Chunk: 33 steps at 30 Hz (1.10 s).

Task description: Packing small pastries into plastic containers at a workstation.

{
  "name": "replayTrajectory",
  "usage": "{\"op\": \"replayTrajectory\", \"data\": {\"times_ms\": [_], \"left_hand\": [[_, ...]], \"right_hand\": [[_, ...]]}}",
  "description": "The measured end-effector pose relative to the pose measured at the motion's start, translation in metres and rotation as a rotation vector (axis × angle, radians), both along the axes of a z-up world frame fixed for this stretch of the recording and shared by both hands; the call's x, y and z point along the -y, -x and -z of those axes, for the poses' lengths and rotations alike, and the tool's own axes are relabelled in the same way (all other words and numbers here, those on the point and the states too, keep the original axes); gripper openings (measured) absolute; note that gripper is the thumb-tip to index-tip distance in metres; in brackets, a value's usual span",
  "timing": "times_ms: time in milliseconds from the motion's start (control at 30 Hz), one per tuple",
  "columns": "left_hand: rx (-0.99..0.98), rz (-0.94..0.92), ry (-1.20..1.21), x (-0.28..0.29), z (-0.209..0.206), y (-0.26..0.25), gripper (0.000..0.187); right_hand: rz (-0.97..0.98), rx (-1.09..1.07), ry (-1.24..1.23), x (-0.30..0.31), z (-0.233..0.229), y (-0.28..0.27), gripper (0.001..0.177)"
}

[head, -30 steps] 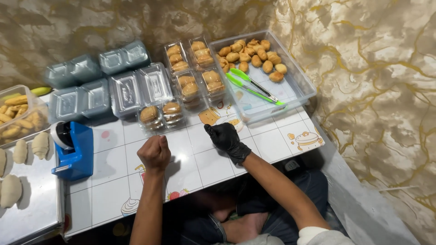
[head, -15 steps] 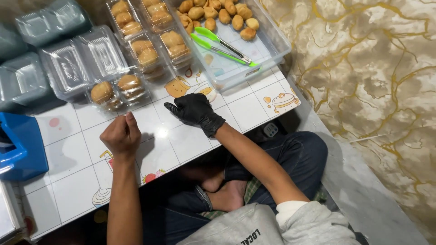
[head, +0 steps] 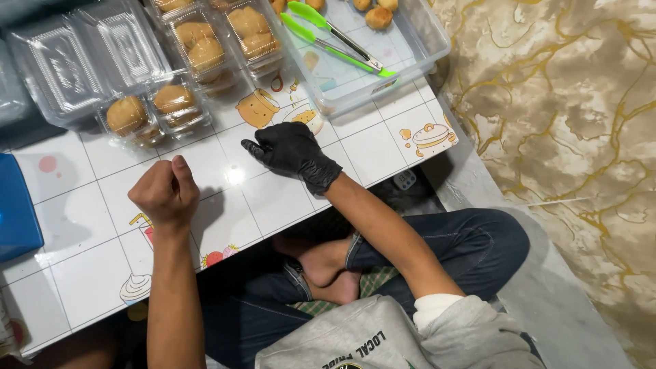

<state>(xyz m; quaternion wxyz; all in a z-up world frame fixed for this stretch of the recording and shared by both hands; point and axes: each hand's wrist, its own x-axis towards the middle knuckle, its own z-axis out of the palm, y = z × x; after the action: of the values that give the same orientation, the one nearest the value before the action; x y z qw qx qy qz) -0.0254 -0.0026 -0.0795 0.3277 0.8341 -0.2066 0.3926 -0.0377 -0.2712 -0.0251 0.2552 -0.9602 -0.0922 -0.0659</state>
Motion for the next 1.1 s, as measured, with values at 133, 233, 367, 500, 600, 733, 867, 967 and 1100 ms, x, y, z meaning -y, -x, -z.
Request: {"op": "replayTrajectory", "data": {"times_ms": [133, 233, 367, 500, 600, 733, 867, 967, 1100], "left_hand": [[0.017, -0.006, -0.004, -0.001, -0.009, 0.001, 0.057], [0.006, -0.030, -0.006, 0.000, -0.012, 0.003, 0.058], [0.063, -0.074, -0.071, 0.004, -0.023, 0.005, 0.057], [0.120, -0.097, -0.133, 0.008, -0.026, 0.005, 0.055], [0.103, -0.087, -0.121, 0.010, -0.028, 0.005, 0.055], [0.121, -0.089, -0.103, 0.029, -0.029, 0.005, 0.053], [0.123, -0.003, -0.105, 0.042, -0.022, 0.001, 0.048], [0.160, 0.037, -0.102, 0.049, -0.041, 0.008, 0.048], [0.233, 0.053, -0.068, 0.046, -0.066, 0.019, 0.048]], "right_hand": [[-0.079, -0.005, 0.060, -0.002, -0.006, 0.003, 0.038], [-0.134, -0.076, 0.078, -0.006, -0.012, 0.010, 0.039], [-0.179, -0.009, 0.089, -0.011, -0.011, 0.015, 0.039], [-0.239, 0.005, 0.066, -0.013, -0.023, 0.018, 0.033], [-0.234, 0.055, 0.077, -0.012, -0.018, 0.018, 0.032], [-0.252, 0.129, 0.095, -0.006, -0.017, 0.019, 0.031], [-0.299, 0.108, 0.107, -0.009, -0.027, 0.019, 0.028], [-0.328, -0.014, 0.146, -0.008, -0.034, 0.020, 0.028], [-0.253, -0.080, 0.213, -0.006, -0.019, 0.018, 0.030]]}}
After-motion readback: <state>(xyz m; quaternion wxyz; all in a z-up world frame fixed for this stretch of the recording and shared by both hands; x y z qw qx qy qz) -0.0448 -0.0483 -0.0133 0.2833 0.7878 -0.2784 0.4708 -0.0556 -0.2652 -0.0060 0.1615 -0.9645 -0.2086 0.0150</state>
